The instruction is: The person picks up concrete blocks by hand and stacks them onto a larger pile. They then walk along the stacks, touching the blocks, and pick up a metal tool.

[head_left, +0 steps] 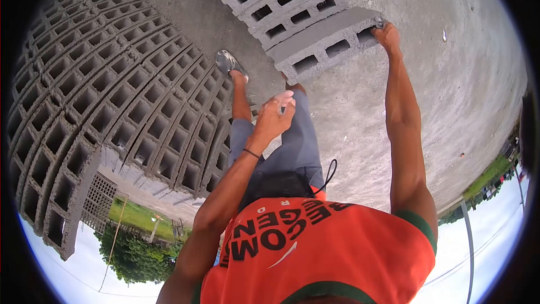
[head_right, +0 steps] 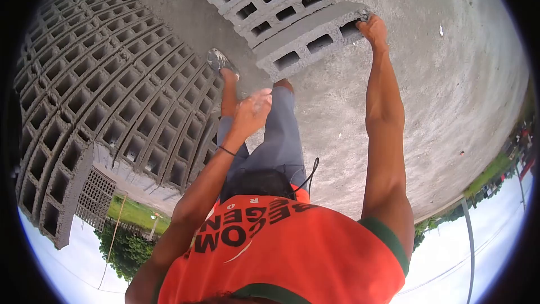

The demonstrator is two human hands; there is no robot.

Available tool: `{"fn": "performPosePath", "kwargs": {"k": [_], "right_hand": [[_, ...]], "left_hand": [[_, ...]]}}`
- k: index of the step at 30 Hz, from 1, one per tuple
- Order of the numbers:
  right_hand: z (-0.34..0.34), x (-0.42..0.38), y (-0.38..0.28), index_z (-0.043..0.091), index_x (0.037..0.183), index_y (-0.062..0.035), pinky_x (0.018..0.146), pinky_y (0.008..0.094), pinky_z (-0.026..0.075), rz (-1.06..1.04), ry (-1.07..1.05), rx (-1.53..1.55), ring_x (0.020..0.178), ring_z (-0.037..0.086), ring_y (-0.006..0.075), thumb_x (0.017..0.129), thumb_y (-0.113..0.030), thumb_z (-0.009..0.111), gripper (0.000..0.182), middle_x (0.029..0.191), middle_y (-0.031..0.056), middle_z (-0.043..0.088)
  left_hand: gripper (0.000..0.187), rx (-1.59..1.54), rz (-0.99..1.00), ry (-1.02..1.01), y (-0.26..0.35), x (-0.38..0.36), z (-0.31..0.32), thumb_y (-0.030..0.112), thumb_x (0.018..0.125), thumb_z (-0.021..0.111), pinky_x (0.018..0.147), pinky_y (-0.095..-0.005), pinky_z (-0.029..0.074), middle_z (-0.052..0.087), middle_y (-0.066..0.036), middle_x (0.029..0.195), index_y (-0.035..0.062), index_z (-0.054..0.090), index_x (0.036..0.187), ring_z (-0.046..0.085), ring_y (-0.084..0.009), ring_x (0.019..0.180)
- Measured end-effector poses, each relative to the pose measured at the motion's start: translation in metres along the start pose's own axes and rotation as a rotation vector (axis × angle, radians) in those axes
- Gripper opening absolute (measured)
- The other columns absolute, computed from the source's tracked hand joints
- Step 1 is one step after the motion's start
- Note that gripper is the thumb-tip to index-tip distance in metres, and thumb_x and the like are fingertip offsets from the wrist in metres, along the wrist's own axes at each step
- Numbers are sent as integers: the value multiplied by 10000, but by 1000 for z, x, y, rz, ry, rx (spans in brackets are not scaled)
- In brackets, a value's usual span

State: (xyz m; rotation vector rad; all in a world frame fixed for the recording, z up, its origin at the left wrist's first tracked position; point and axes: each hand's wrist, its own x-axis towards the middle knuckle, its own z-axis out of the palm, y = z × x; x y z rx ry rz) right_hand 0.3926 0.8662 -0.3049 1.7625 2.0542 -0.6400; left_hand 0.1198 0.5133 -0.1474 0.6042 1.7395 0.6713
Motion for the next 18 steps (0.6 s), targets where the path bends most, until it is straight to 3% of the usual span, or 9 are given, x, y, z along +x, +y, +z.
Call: {"fn": "performPosePath", "kwargs": {"k": [2, 4, 7, 13, 17, 18], "right_hand": [[-14, -12, -19, 673, 958, 24, 816, 464, 515, 24, 11, -74, 930, 653, 427, 679, -350, 719, 469, 968, 286, 668], [-32, -24, -36, 686, 871, 32, 795, 468, 519, 28, 25, -104, 870, 660, 437, 670, -338, 722, 423, 895, 283, 674], [-56, -70, -76, 687, 745, 35, 749, 467, 528, 2, 87, -157, 791, 671, 429, 659, -329, 726, 376, 794, 267, 676], [-73, -162, -140, 667, 910, 44, 853, 448, 440, -93, 180, -276, 772, 664, 384, 656, -301, 750, 437, 808, 221, 692], [-70, -199, -160, 639, 1002, 52, 895, 441, 402, -145, 248, -263, 906, 637, 368, 656, -316, 778, 525, 943, 216, 689], [-72, -207, -166, 635, 1013, 55, 898, 442, 400, -150, 248, -262, 945, 626, 365, 654, -329, 788, 547, 985, 219, 684]], "left_hand": [[367, -10, 179, -22, 20, 30, 30, 213, 870, 637, 932, -409, 488, 640, -244, 1150, -34, 629, 1141, 614, -370, 1085], [440, 59, 207, -93, 62, 54, 47, 251, 867, 624, 1008, -438, 429, 594, -270, 1216, -63, 598, 1175, 552, -414, 1160], [547, 78, 295, 90, 63, 88, 94, 337, 870, 608, 1038, -451, 397, 577, -306, 1205, -128, 572, 1155, 547, -433, 1146], [727, 192, -161, 233, 67, 82, 92, 527, 810, 620, 1099, -485, 302, 627, -313, 1077, -154, 590, 1061, 583, -428, 1057], [607, 17, -319, 319, 55, 82, 83, 488, 728, 673, 1096, -478, 282, 682, -261, 896, -104, 676, 861, 606, -386, 1027], [573, 21, -336, 341, 50, 81, 81, 468, 714, 682, 1068, -462, 320, 683, -254, 862, -93, 680, 831, 620, -375, 1006]]}}
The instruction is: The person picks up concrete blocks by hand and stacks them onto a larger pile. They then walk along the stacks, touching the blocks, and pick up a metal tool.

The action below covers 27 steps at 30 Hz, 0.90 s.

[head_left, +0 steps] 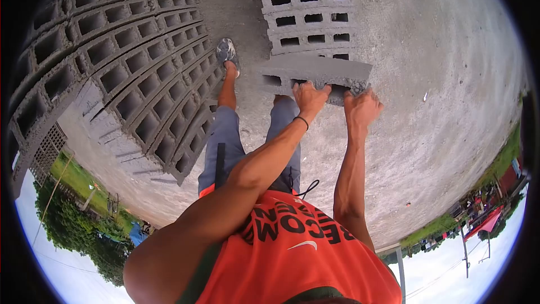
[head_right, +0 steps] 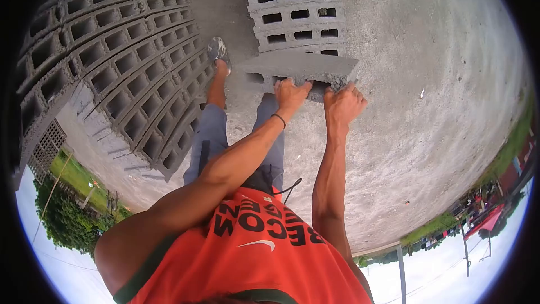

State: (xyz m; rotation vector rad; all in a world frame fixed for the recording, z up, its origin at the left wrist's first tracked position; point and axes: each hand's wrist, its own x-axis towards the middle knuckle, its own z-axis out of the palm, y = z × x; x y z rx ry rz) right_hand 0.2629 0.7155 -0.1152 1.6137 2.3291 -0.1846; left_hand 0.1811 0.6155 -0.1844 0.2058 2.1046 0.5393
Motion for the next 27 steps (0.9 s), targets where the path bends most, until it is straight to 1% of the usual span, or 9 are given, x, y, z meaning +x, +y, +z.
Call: {"fn": "performPosePath", "kwargs": {"k": [2, 5, 8, 9, 10, 14, 16, 18, 27], "right_hand": [[-15, -9, -12, 637, 1041, 59, 907, 447, 397, 4, -46, 28, 987, 607, 374, 681, -390, 785, 595, 1029, 232, 666], [-60, -26, -17, 632, 1148, 50, 924, 441, 391, -104, -142, 187, 1035, 591, 346, 813, -529, 684, 671, 1141, 222, 635], [-74, -37, 19, 596, 1281, -17, 907, 385, 388, 288, -117, 1062, 1060, 582, 253, 946, -677, 309, 794, 1219, 152, 633], [-63, -36, 36, 582, 1302, -36, 911, 358, 387, 424, -80, 1132, 1075, 574, 236, 957, -658, 302, 764, 1223, 158, 627], [-55, -35, 47, 430, 1442, -66, 1012, 424, 335, 552, -237, 1277, 1215, 490, 260, 983, -598, 299, 714, 1384, 153, 515], [-22, -53, -31, 478, 1399, -79, 1026, 415, 345, 293, -546, 1568, 1218, 495, 271, 973, -503, 391, 608, 1366, 143, 535], [-31, -69, -86, 483, 1393, -79, 1032, 414, 345, 151, -617, 1524, 1224, 492, 276, 970, -483, 406, 590, 1367, 143, 534], [-51, -86, -138, 488, 1387, -79, 1038, 413, 345, -48, -631, 1413, 1231, 488, 280, 966, -462, 421, 572, 1369, 142, 534], [-169, -124, -289, 511, 1360, -80, 1063, 410, 344, -1007, -151, 463, 1261, 472, 298, 952, -368, 488, 500, 1375, 142, 531]], "left_hand": [[505, 2, -26, 49, -7, 4, -4, 427, 686, 701, 1012, -431, 394, 685, -239, 794, -71, 688, 773, 649, -352, 964], [467, -167, -118, -162, -2, 7, -63, 401, 651, 732, 841, -400, 499, 685, -223, 759, -52, 688, 751, 678, -340, 849], [436, -116, -11, -109, -6, -13, -116, 391, 640, 748, 755, -391, 526, 688, -204, 753, -34, 687, 715, 686, -338, 795], [446, -154, -15, -124, 4, -35, -147, 390, 640, 746, 752, -391, 527, 687, -206, 754, -46, 677, 708, 688, -335, 795], [450, -176, -28, -187, 11, -51, -174, 389, 639, 744, 729, -392, 524, 663, -199, 688, -51, 647, 650, 684, -327, 757], [501, -202, 128, -90, 28, -111, -260, 402, 637, 743, 623, -411, 479, 564, -187, 572, -67, 574, 585, 595, -280, 608], [553, -219, 209, -73, 32, -140, -306, 425, 654, 748, 551, -403, 430, 492, -161, 542, -79, 530, 585, 490, -211, 535], [556, -278, 257, -31, 30, -164, -349, 420, 651, 751, 546, -408, 435, 495, -178, 535, -91, 538, 595, 505, -236, 521], [565, -316, 501, 442, -40, -221, -509, 451, 711, 662, 502, -443, 412, 464, -232, 501, -93, 557, 603, 515, -318, 472]]}}
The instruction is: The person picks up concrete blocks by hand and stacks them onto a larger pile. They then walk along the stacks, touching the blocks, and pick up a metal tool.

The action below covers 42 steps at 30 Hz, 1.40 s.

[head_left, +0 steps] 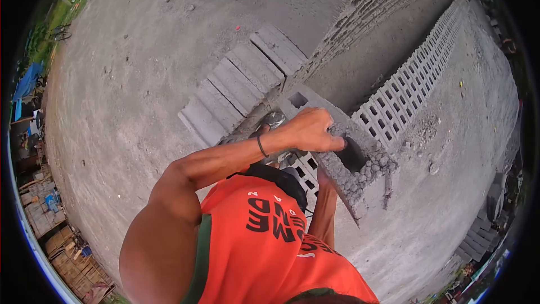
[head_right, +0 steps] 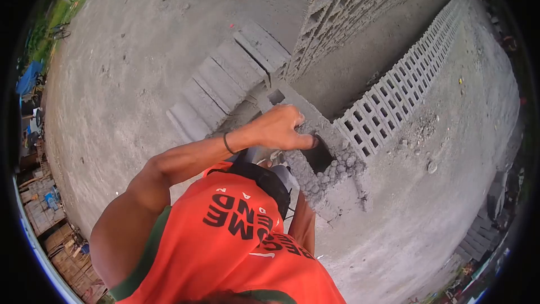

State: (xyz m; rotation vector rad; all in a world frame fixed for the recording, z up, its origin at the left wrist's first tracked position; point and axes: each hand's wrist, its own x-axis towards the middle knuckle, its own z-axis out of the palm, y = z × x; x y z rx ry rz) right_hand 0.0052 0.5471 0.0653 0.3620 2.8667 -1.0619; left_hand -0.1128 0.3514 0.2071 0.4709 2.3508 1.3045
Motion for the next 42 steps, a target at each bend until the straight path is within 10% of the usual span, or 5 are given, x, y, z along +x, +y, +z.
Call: {"fn": "performPosePath", "kwargs": {"k": [12, 13, 16, 38, 42], "right_hand": [[16, 150, -153, 520, 1343, -83, 1090, 411, 337, -385, -49, -391, 1297, 446, 309, 950, -301, 524, 449, 1401, 127, 508], [12, 156, -175, 501, 1363, -96, 1093, 421, 330, -349, -124, -397, 1301, 439, 300, 959, -326, 509, 465, 1416, 109, 493], [38, 178, -180, 446, 1404, -138, 1085, 460, 332, 228, -293, 1546, 1317, 410, 280, 967, -435, 460, 528, 1446, 61, 452], [69, 197, -178, 428, 1390, -137, 1041, 639, 291, 329, -279, 1435, 1334, 380, 321, 974, -528, 400, 572, 1464, 68, 412], [51, 192, -173, 533, 1276, -44, 1029, 425, 325, 534, -223, 1402, 1137, 554, 259, 990, -530, 384, 583, 1251, 143, 599]], "left_hand": [[281, 185, 742, 522, -75, 57, -239, 88, 875, 541, 637, -344, 486, 684, -126, 827, 103, 674, 1122, 619, -264, 673], [283, 67, 690, 520, -79, 59, -244, 119, 894, 527, 670, -326, 492, 692, -111, 866, 99, 670, 1138, 632, -245, 722], [336, -350, 413, 426, -88, 63, -258, 237, 946, 482, 770, -297, 496, 697, -72, 1001, 78, 652, 1188, 646, -196, 876], [483, -746, -43, 512, -177, 94, -264, 396, 955, 443, 953, -385, 469, 613, -87, 1243, 35, 575, 1248, 581, -230, 1113], [438, -1183, 115, 642, -169, 94, -265, 367, 969, 420, 982, -385, 445, 612, -71, 1229, 56, 569, 1240, 566, -225, 1134]]}}
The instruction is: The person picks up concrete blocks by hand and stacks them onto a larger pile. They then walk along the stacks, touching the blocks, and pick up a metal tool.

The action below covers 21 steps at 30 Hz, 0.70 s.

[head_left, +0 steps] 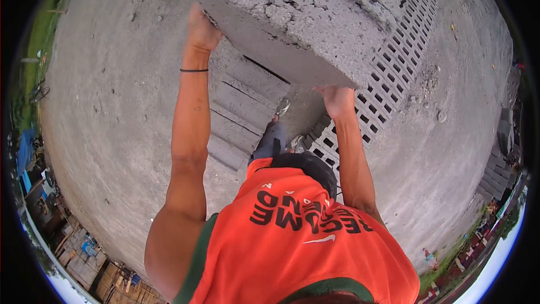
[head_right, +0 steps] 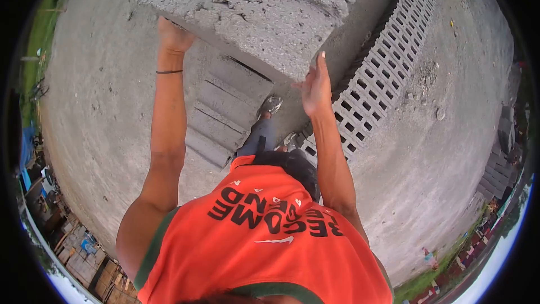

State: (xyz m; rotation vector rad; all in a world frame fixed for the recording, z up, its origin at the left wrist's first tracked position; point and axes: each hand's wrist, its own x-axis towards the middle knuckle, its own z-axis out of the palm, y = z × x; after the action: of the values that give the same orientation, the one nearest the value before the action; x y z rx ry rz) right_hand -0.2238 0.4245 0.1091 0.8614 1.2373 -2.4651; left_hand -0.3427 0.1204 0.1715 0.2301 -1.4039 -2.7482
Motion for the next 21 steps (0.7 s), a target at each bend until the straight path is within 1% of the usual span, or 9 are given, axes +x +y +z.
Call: {"fn": "performPosePath", "kwargs": {"k": [2, 3, 5, 8, 11, 13, 16, 18, 21], "right_hand": [[-40, -8, -8, 561, 1238, -12, 968, 399, 341, 79, -103, -259, 1055, 605, 245, 977, -593, 364, 666, 1121, 158, 670], [-52, -21, -8, 598, 1177, 24, 856, 355, 370, 25, 0, -347, 951, 644, 225, 942, -652, 388, 745, 970, 147, 709], [-112, -39, 7, 609, 1131, 32, 845, 352, 406, 38, 175, -484, 926, 652, 239, 941, -619, 422, 704, 979, 157, 706], [-228, -83, 58, 624, 1080, 55, 772, 340, 458, 56, 444, -630, 799, 659, 238, 915, -545, 512, 631, 896, 159, 704], [-390, -149, 162, 619, 1078, 79, 624, 340, 496, 137, 645, -731, 655, 633, 217, 876, -462, 604, 578, 794, 164, 680], [-449, -210, 206, 625, 1105, 57, 555, 379, 437, 437, 790, -632, 642, 649, 219, 867, -443, 601, 554, 801, 145, 691], [-498, -282, 261, 634, 1119, 19, 540, 373, 400, 479, 875, -441, 646, 655, 207, 854, -452, 600, 541, 826, 132, 702], [-533, -327, 300, 638, 1118, 3, 545, 364, 399, 463, 888, -395, 646, 652, 203, 849, -458, 599, 535, 839, 130, 706], [-570, -346, 327, 648, 1093, 0, 553, 345, 403, 437, 870, -355, 653, 644, 195, 847, -452, 604, 516, 849, 119, 705]], "left_hand": [[405, -173, 96, -9, 5, -5, 3, 331, 973, 407, 993, -387, 434, 611, -74, 1221, 63, 567, 1230, 557, -221, 1145], [388, -176, 165, -26, 2, -8, -2, 314, 975, 402, 996, -388, 429, 607, -79, 1222, 67, 566, 1225, 548, -219, 1154], [373, -52, 238, 24, -2, -18, -1, 309, 971, 417, 1015, -395, 412, 579, -102, 1255, 59, 565, 1204, 521, -226, 1183], [541, 336, 399, 41, -28, -28, 3, 364, 967, 380, 1073, -455, 364, 493, -167, 1373, 26, 423, 1388, 453, -291, 1277], [583, 573, 422, 68, -40, -29, -3, 405, 981, 342, 1086, -452, 332, 469, -192, 1397, 21, 381, 1417, 426, -307, 1305], [599, 626, 309, 221, -31, -45, -6, 449, 989, 329, 1055, -432, 348, 516, -177, 1335, 4, 418, 1379, 452, -292, 1253], [618, 658, 233, 471, -43, -108, 14, 487, 985, 325, 978, -408, 407, 573, -180, 1264, 0, 472, 1335, 534, -283, 1150], [588, 715, 206, 574, -87, -161, 8, 468, 984, 361, 927, -399, 439, 599, -181, 1223, 0, 499, 1311, 573, -283, 1091], [491, 899, -89, 281, -190, -257, -10, 382, 984, 436, 832, -360, 480, 645, -164, 1141, -8, 542, 1263, 627, -242, 969]]}}
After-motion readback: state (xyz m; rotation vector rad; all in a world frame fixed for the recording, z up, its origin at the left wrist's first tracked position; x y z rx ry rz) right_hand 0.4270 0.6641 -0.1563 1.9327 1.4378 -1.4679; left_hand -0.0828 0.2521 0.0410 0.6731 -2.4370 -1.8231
